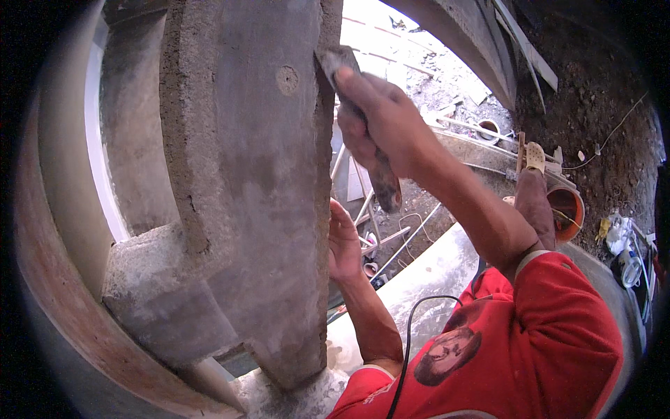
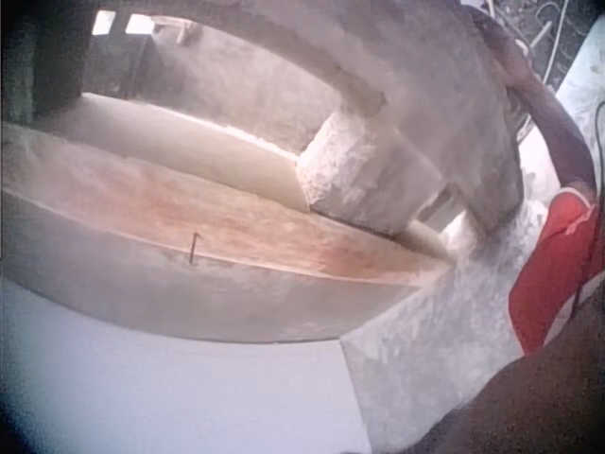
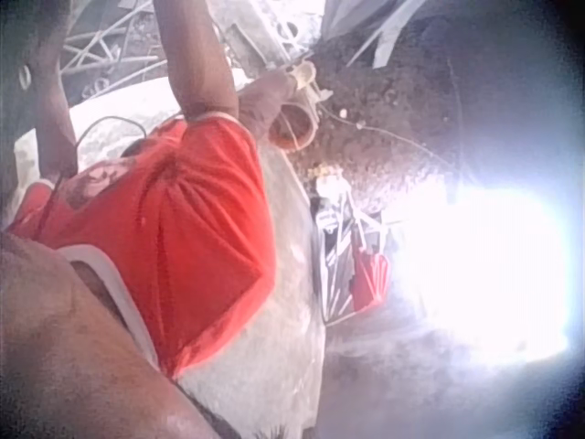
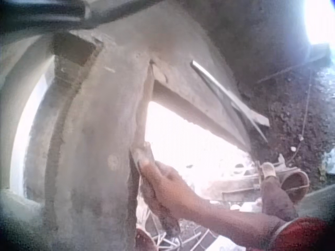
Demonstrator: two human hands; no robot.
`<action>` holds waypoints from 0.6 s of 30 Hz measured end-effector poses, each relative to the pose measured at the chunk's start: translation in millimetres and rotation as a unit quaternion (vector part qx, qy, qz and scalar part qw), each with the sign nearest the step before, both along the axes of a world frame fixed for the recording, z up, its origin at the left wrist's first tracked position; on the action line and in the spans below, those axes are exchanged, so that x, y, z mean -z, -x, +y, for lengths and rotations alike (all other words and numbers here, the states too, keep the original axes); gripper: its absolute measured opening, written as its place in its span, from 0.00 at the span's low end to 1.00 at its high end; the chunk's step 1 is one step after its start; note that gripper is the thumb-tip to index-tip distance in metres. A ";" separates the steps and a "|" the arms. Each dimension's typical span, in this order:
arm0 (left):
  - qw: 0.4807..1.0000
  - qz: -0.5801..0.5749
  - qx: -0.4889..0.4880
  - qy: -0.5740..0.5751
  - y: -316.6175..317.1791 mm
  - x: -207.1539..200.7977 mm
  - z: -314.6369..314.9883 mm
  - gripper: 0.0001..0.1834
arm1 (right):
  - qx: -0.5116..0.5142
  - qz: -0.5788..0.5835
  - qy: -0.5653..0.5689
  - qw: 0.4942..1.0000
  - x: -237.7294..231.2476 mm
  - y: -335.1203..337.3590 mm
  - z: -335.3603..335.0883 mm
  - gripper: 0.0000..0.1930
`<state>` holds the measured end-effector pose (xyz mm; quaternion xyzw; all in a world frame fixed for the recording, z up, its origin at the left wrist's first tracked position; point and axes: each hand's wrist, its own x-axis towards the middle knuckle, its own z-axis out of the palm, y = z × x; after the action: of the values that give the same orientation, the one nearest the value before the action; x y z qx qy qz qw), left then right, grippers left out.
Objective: The person uses a hand trowel to scrape and smooth the surface of a curved concrete structure. They repeatedly apply the tool along the edges and underside, removing loose material and refining the finish.
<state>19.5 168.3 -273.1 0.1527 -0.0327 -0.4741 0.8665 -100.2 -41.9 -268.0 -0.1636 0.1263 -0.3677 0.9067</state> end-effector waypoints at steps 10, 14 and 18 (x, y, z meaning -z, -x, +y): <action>0.999 -0.043 0.003 -0.009 -10.1 5.8 1.9 0.22 | -0.008 0.012 0.003 1.000 6.0 -1.7 -9.1 0.20; 0.999 -0.040 -0.007 -0.015 -9.3 6.0 -4.2 0.23 | 0.015 0.096 0.137 0.986 17.2 -0.7 -5.0 0.21; 0.998 -0.050 0.017 -0.016 -6.8 5.0 -21.6 0.24 | -0.026 0.014 -0.010 1.000 6.2 1.5 -9.8 0.21</action>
<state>26.2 146.7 -278.1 0.1894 -0.0710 -0.4809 0.8531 -101.7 -51.7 -274.3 -0.1631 0.1383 -0.3400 0.9158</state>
